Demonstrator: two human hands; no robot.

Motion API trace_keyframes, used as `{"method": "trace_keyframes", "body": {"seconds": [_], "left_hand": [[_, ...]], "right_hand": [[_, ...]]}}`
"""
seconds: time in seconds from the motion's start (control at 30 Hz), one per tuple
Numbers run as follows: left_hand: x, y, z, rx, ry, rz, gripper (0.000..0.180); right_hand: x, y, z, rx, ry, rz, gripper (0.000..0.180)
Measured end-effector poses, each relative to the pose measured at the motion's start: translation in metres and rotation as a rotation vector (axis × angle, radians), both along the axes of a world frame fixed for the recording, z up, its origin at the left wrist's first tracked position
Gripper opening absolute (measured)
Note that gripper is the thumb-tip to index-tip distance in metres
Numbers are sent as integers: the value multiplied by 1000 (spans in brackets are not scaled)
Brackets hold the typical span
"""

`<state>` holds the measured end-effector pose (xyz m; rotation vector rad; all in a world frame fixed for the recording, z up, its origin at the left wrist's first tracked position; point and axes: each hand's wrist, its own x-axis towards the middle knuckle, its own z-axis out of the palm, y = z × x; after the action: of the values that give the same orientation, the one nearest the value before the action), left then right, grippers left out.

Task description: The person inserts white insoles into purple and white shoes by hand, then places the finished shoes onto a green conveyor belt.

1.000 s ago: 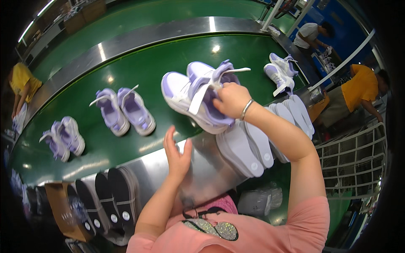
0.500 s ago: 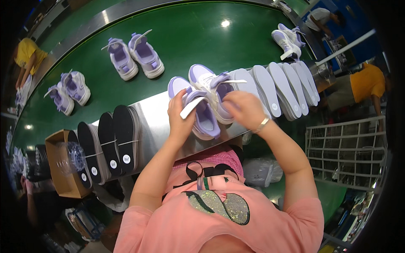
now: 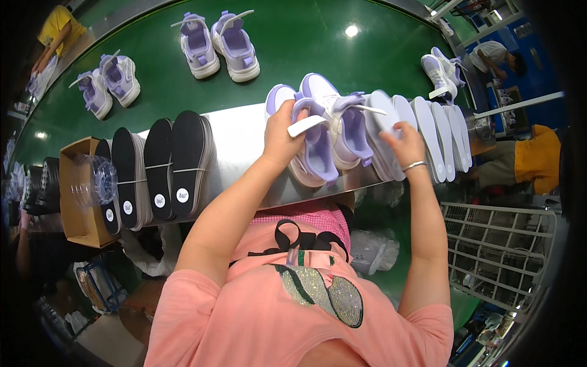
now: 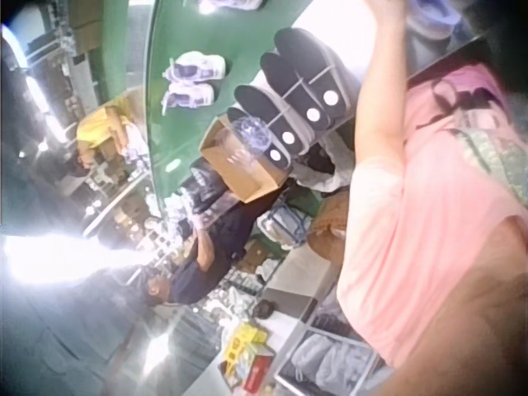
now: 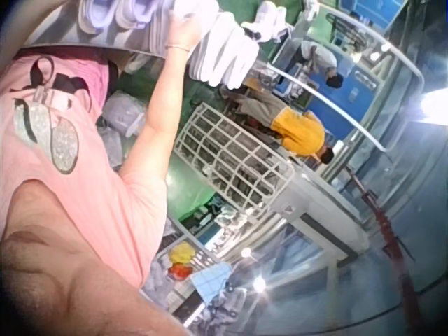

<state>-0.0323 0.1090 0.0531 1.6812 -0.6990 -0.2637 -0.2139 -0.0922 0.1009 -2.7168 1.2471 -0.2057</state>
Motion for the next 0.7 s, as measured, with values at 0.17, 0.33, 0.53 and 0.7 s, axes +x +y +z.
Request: {"method": "trace_keyframes", "body": {"seconds": [0.17, 0.33, 0.53, 0.7], "left_hand": [[-4, 1, -13, 4, -153, -51, 37], [-10, -2, -8, 10, -147, -40, 39], [-27, -9, -14, 78, -149, -13, 37], [-25, -4, -11, 102, -164, -15, 36]], "right_hand": [[-6, 42, 84, 174, -509, 335, 14], [14, 111, 91, -136, 311, 875, 10], [70, 112, 4, 24, 368, 688, 14], [42, 119, 27, -112, 251, 697, 24]]}}
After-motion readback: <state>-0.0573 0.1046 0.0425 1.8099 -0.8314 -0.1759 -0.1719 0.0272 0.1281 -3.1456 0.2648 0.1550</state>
